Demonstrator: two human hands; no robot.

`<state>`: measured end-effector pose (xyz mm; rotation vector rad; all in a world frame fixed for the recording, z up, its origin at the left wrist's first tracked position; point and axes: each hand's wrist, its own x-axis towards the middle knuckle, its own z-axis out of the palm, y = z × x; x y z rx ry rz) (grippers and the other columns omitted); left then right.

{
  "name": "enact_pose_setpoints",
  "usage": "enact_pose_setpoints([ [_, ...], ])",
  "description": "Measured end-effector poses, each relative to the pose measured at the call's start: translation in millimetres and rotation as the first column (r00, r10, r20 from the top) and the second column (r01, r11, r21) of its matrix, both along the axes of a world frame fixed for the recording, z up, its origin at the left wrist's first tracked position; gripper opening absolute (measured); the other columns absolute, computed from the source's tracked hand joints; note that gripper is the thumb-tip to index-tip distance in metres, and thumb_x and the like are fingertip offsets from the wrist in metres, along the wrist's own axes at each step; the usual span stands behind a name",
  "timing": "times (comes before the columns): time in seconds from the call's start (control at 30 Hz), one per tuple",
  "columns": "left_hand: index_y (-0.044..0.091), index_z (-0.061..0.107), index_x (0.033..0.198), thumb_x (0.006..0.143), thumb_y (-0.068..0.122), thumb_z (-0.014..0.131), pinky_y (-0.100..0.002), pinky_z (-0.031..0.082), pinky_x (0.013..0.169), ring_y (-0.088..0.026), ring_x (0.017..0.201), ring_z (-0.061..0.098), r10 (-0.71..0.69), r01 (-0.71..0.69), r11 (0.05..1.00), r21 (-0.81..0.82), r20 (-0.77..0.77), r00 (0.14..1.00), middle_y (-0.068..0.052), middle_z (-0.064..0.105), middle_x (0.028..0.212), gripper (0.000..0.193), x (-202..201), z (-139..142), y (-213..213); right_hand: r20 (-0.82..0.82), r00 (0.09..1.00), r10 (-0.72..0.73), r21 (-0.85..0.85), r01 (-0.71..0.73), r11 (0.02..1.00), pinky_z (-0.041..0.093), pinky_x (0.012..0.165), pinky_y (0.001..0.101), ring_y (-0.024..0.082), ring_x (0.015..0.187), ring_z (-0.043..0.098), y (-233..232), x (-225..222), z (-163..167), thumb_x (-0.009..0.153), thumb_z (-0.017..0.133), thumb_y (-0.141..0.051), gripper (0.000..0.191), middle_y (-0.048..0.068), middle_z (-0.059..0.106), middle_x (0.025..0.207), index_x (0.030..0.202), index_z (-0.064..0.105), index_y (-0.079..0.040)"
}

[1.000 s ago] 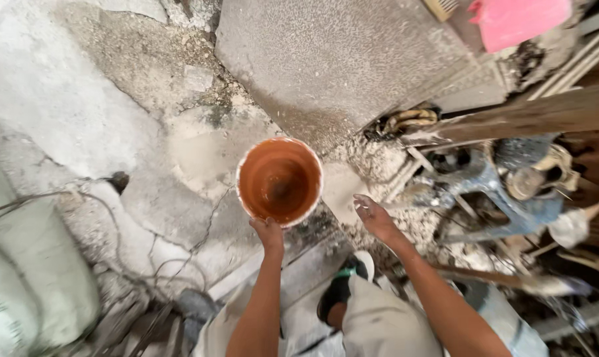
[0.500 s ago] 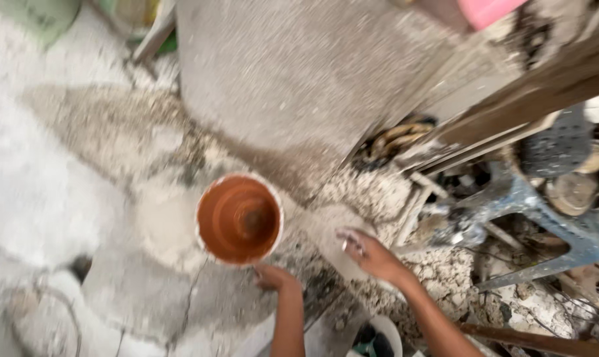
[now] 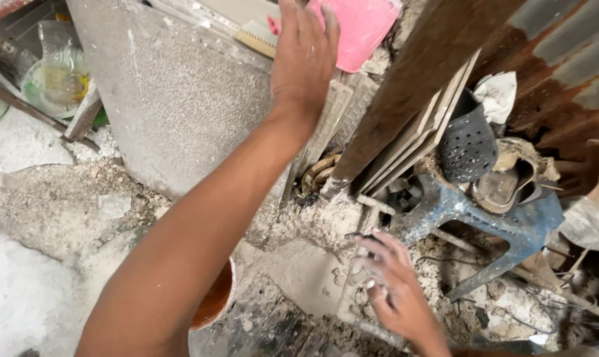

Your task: The person cleans a bucket, fills it with water from a tap using a pink cup, then scoops white powder from a sack into the bucket. The person mixes the contents by hand and with a trowel.

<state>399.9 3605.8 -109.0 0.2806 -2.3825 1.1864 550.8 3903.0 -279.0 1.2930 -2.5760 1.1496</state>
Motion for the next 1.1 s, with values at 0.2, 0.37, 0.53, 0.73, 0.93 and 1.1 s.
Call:
enact_pose_setpoints([
  [0.2, 0.022, 0.028, 0.166, 0.099, 0.026, 0.057, -0.043, 0.042, 0.090, -0.024, 0.092, 0.059, 0.066, -0.064, 0.998, -0.026, 0.089, 0.994, -0.011, 0.060, 0.098, 0.073, 25, -20, -17, 0.010, 0.996, 0.086, -0.072, -0.085, 0.994, 0.029, 0.123, 0.0648, 0.033, 0.146, 0.044, 1, -9, -8, 0.083, 0.057, -0.004, 0.047, 0.002, 0.059, 0.148, 0.126, 0.069, -0.019],
  [0.37, 0.005, 0.054, 0.146, 0.113, 0.015, 0.054, -0.033, 0.046, 0.067, -0.014, 0.072, 0.056, -0.022, 0.089, 0.872, 0.481, -0.144, 0.989, -0.004, 0.057, 0.095, 0.035, 149, -51, -13, 0.034, 0.992, 0.120, -0.127, -0.115, 0.985, 0.036, 0.123, 0.0583, 0.031, 0.144, 0.047, 2, -20, -14, 0.085, 0.060, -0.002, 0.045, 0.002, 0.062, 0.145, 0.125, 0.068, -0.021],
  [0.53, 0.000, 0.056, 0.139, 0.105, 0.027, 0.050, -0.035, 0.042, 0.036, -0.019, 0.041, 0.058, 0.230, -0.122, 0.121, 0.985, 0.091, 0.969, -0.015, 0.075, 0.081, 0.044, 262, -134, 31, -0.031, 0.998, 0.057, -0.018, -0.058, 0.998, 0.045, 0.115, 0.0504, 0.028, 0.134, 0.055, -12, -31, 1, 0.085, 0.070, -0.016, 0.037, 0.004, 0.068, 0.136, 0.123, 0.071, -0.016],
  [0.73, 0.012, 0.052, 0.145, 0.109, 0.039, 0.032, -0.040, 0.058, 0.053, -0.023, 0.057, 0.067, -0.016, -0.454, -0.340, 0.823, 0.478, 0.878, -0.010, 0.072, 0.074, 0.049, 273, -223, 86, 0.030, 0.974, -0.224, 0.168, 0.216, 0.962, 0.061, 0.086, 0.0425, 0.027, 0.092, 0.074, -51, -47, 7, 0.089, 0.071, -0.026, 0.028, 0.010, 0.074, 0.122, 0.113, 0.076, -0.013],
  [0.93, 0.007, 0.063, 0.116, 0.103, 0.037, 0.048, -0.053, 0.053, 0.073, -0.044, 0.092, 0.070, 0.007, -0.146, -0.356, 0.923, 0.159, 0.987, -0.022, 0.074, 0.097, 0.036, 267, -251, 117, -0.199, 0.942, -0.269, 0.040, 0.282, 0.959, 0.060, 0.080, 0.0431, 0.032, 0.090, 0.075, -58, -47, 8, 0.093, 0.074, -0.025, 0.021, 0.015, 0.076, 0.105, 0.105, 0.078, -0.008],
  [1.1, 0.003, 0.058, 0.112, 0.104, 0.036, 0.049, -0.056, 0.050, 0.077, -0.048, 0.096, 0.066, 0.011, -0.173, -0.437, 0.883, 0.197, 0.980, -0.026, 0.072, 0.097, 0.035, 256, -240, 118, -0.157, 0.949, -0.275, 0.021, 0.282, 0.959, 0.058, 0.074, 0.0421, 0.034, 0.086, 0.073, -61, -42, 24, 0.093, 0.072, -0.020, 0.020, 0.016, 0.074, 0.099, 0.103, 0.076, -0.003],
])
